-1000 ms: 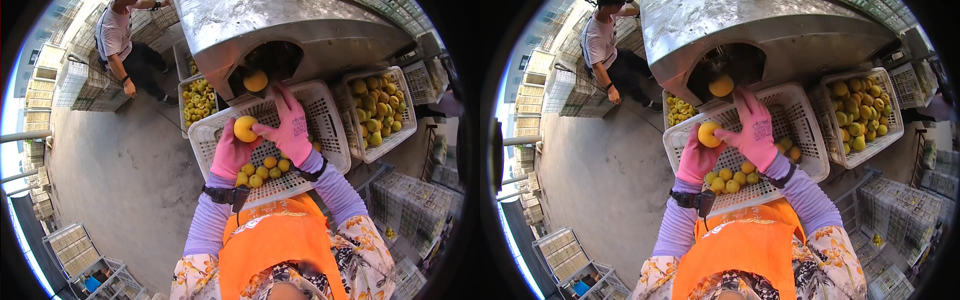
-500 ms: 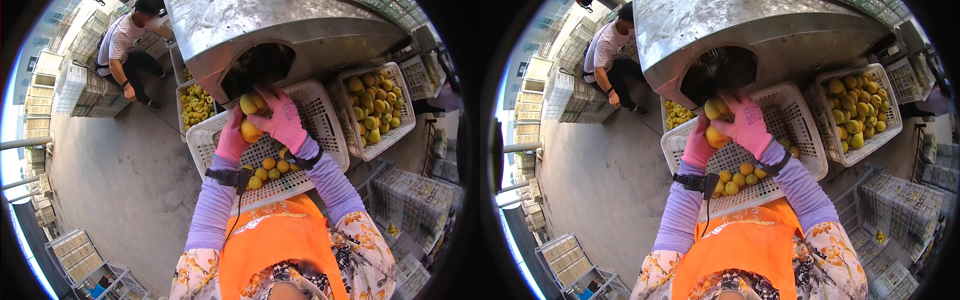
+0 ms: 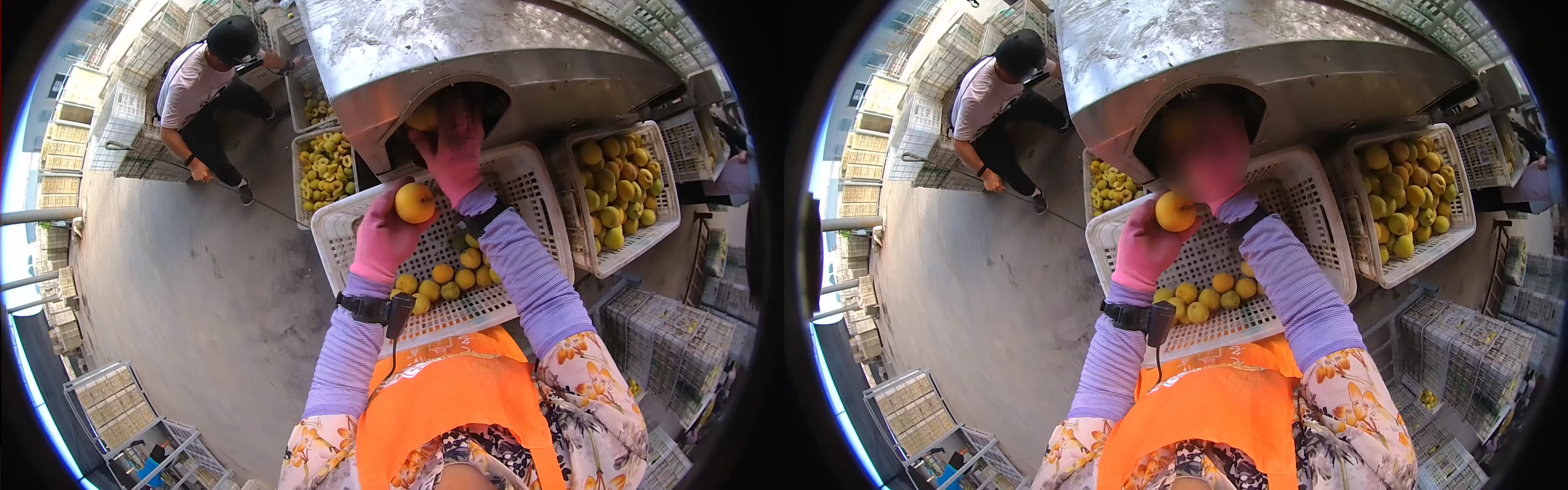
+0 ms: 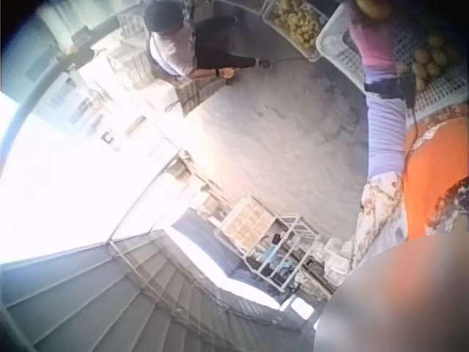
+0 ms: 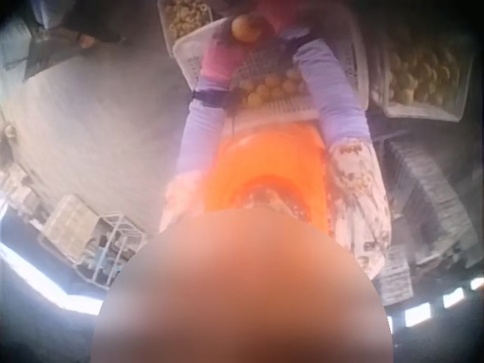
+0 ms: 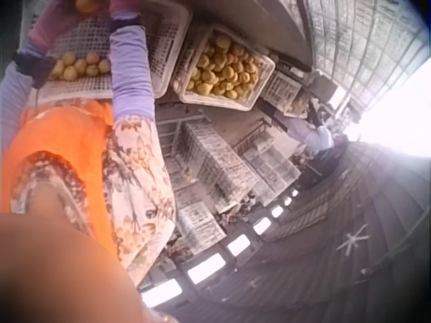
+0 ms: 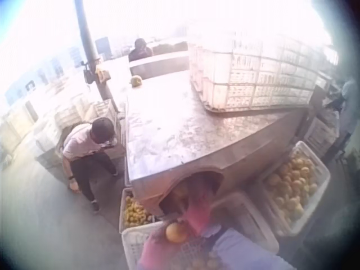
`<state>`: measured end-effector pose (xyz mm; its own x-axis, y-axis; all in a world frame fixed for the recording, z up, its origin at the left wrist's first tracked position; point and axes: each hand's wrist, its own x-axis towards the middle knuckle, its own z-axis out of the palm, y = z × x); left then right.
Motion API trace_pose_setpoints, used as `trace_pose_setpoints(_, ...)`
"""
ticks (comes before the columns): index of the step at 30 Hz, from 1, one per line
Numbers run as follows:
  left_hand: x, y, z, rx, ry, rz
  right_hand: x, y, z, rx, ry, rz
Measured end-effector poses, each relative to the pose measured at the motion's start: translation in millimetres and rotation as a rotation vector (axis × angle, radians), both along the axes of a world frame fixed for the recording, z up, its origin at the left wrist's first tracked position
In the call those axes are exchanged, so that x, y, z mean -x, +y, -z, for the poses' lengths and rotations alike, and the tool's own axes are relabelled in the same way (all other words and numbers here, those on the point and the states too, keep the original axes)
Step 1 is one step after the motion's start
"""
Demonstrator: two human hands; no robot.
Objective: The person picks yellow apples from a white plastic crate, places them into a metal hopper, and collects the processed apples into another crate. The person repeats this cycle throughout the clip, handling apples one at a time.
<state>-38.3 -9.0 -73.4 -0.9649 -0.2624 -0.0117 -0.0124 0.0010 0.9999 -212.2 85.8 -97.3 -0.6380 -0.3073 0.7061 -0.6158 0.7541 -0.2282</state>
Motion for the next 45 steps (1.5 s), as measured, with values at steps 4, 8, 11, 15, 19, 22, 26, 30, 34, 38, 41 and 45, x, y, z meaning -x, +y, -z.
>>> trace_pose_setpoints(4, -5.1, -7.8, 1.1, -0.522, 0.019, 0.031, -0.6, -3.6, -77.5, 0.096, -0.302, -0.131)
trace_pose_setpoints(8, -9.5, -6.0, -21.4, -0.793, 0.097, 0.125, -64.9, 43.2, -109.9, 0.122, -0.457, -0.458)
trace_pose_setpoints(11, -13.5, 1.6, -37.9, -0.307, 0.129, 0.224, -111.1, 59.0, -93.0, 0.110, -0.586, -0.489)
trace_pose_setpoints(15, -12.2, 8.5, -30.9, -0.728, -0.019, 0.080, -105.0, 52.0, -81.5, 0.130, -0.373, -0.337)
trace_pose_setpoints(19, -36.9, -21.6, 15.9, -0.827, -0.412, -0.221, -56.7, 24.8, -46.5, -0.006, -0.113, -0.068)
trace_pose_setpoints(22, -60.5, -25.6, 58.6, -0.514, -0.613, -0.290, -7.1, 3.2, -24.2, 0.064, -0.079, -0.027)
trace_pose_setpoints(26, -102.2, -0.9, 165.7, 0.342, -0.687, 0.067, 20.4, -21.3, -35.4, 0.112, 0.179, -0.063)
trace_pose_setpoints(30, -91.7, 62.3, 149.9, 0.872, -0.814, 0.626, 1.1, 1.9, -68.8, 0.125, 0.001, -0.260)
trace_pose_setpoints(34, -93.2, 89.5, 217.5, 1.033, -0.555, 0.763, -75.9, 91.9, 20.5, -0.280, -0.399, -0.250)
trace_pose_setpoints(38, -67.3, 100.8, 233.5, 0.969, -0.562, 1.042, -93.2, 151.0, 168.1, -0.927, -0.914, -0.085)
trace_pose_setpoints(41, -52.9, 86.7, 233.5, 0.621, -0.712, 0.881, -94.6, 163.3, 227.6, -1.071, -1.104, -0.092)
trace_pose_setpoints(45, -80.8, 35.5, 226.0, -0.563, -0.736, 0.306, -82.3, 132.7, 137.7, -0.630, -1.391, -0.254)
